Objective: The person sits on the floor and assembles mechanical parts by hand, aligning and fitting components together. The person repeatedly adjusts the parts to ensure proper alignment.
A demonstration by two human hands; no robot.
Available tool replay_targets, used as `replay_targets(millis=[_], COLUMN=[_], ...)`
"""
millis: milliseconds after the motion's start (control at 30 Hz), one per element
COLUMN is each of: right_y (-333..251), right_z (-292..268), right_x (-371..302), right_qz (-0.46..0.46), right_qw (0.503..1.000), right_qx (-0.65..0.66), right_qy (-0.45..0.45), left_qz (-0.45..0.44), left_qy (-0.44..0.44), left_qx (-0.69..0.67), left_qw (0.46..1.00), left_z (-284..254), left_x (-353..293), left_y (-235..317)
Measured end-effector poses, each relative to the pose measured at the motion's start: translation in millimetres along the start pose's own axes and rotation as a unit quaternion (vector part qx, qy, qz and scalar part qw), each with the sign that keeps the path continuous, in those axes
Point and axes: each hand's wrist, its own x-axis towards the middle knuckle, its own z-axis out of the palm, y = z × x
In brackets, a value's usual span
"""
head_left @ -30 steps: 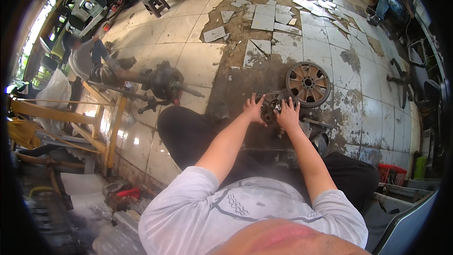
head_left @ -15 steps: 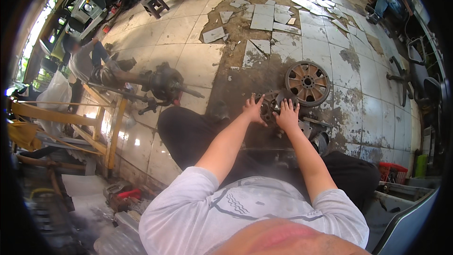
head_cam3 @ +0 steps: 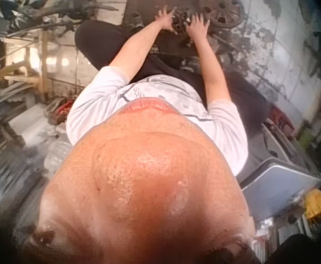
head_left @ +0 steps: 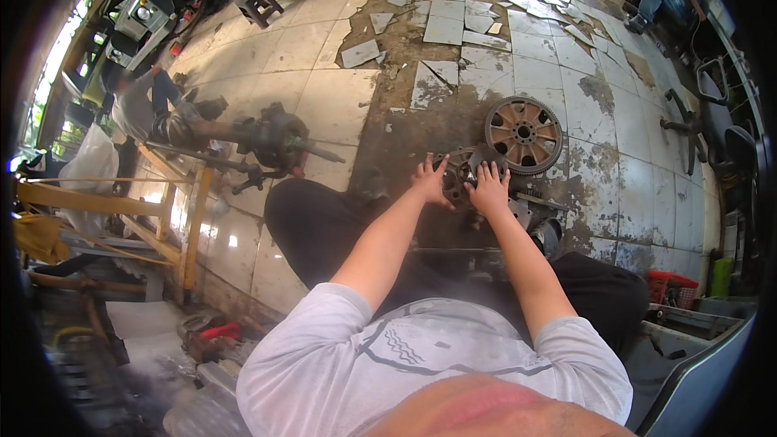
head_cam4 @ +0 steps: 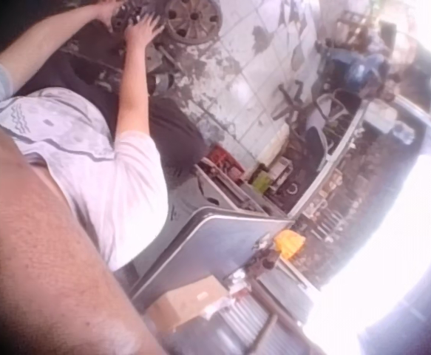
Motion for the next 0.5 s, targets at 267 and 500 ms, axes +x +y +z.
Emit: replay_targets(millis=[267,500], right_y=[4.4,-0.2], right_z=[-0.8,-5.0], right_x=[1.0,-3.0], right_qz=[0.010,-0.007], right_qw=[1.000,1.000], right_qx=[0.017,-0.007], right_qy=[0.010,0.009], left_qz=[0.001,-0.003], left_qy=[-0.002,-0.003], left_qx=[0.002,0.003], left_qw=[1.000,1.000], left_z=[-2.6,0.1], left_x=[0.0,1.0], left_y=[3.8,-0.5])
